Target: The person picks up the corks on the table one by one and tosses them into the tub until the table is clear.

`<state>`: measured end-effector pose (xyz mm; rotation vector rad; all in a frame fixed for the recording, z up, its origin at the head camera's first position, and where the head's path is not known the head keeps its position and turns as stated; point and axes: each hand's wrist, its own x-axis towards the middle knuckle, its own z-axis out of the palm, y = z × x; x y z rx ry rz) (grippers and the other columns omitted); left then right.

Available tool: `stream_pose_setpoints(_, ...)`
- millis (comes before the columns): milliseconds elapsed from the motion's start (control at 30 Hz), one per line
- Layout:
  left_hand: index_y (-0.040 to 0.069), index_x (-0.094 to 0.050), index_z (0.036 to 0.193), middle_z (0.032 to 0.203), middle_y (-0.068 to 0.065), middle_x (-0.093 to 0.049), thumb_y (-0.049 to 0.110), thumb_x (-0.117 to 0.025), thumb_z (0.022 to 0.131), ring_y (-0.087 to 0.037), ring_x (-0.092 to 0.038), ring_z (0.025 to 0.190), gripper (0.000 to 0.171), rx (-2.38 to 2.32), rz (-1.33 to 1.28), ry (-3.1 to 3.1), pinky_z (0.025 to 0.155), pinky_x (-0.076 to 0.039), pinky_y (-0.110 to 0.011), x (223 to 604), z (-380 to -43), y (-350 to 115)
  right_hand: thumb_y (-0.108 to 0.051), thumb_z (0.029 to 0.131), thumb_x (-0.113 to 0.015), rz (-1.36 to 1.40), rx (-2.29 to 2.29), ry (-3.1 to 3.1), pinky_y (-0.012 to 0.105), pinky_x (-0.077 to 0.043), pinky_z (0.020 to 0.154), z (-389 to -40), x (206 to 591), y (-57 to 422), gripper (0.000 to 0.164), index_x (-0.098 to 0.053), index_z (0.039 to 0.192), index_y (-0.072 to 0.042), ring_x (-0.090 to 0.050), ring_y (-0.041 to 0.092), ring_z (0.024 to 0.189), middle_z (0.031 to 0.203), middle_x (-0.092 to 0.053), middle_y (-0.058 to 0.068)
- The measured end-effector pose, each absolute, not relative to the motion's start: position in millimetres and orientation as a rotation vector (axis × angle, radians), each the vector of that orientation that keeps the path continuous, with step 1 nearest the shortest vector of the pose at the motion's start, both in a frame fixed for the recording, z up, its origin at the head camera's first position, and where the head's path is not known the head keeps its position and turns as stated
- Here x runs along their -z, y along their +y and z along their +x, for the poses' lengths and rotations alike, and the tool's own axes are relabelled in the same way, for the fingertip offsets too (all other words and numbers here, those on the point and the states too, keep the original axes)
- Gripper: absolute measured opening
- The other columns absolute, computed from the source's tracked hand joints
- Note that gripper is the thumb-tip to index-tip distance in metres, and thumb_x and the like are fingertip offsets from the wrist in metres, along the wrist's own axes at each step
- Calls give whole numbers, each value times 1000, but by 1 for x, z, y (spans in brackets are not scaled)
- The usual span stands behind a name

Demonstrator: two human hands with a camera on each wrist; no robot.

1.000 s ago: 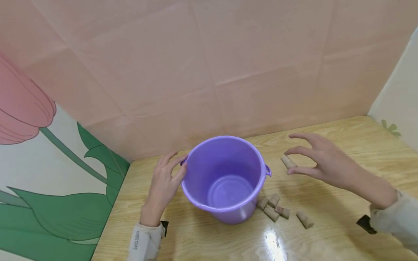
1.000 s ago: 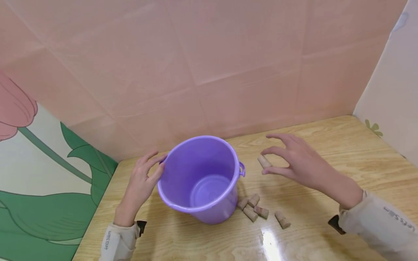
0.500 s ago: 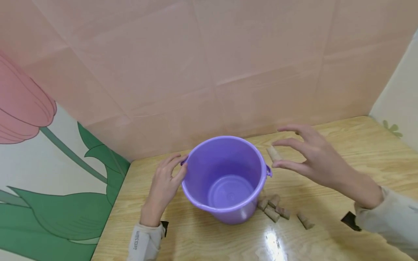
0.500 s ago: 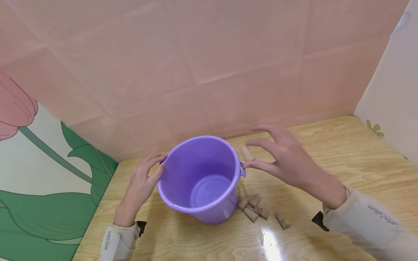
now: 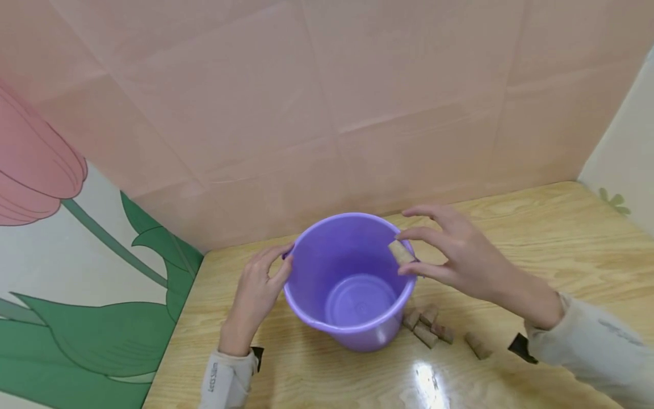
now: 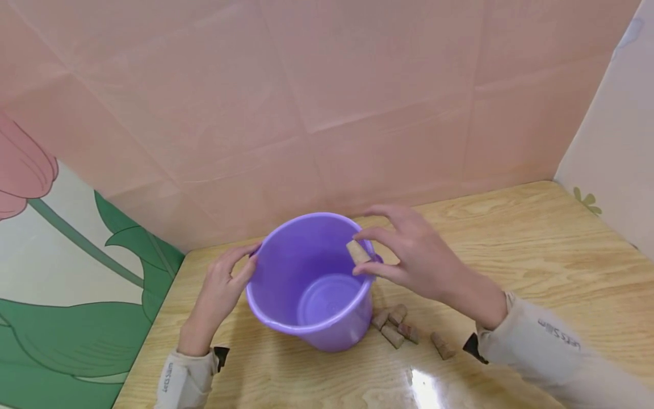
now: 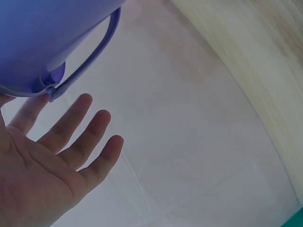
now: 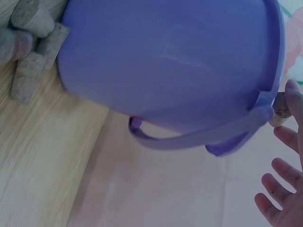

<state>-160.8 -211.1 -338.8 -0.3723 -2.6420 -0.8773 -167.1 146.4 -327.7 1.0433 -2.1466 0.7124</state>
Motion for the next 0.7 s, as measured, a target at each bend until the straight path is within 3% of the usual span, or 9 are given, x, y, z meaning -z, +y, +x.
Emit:
stream_pose_setpoints(300,19,-67,129,126,-3,-69,36,-57,100,-25,-60,123,35,877,-369,-2648,108,-46,-49,340,-161,-211,-61,84,-64,1088,-705,-2104,50,-50,91,-168,331,133,49,-72,111,-20,-56,32,118,130,-60,14)
stream_pose_setpoints(533,20,-67,129,126,-2,-69,36,-57,100,-24,-59,124,35,884,-357,-2652,109,-45,-49,340,-161,-211,-66,88,-53,1104,-711,-2107,51,-49,92,-169,334,130,57,-73,110,-17,-56,31,118,132,-59,14)
stream_pose_setpoints(700,21,-67,129,125,-1,-69,36,-57,100,-24,-60,123,35,891,-349,-2652,108,-45,-49,340,-160,-211,-63,86,-60,1104,-722,-2120,55,-47,95,-169,336,130,53,-73,110,-18,-56,32,119,132,-59,14)
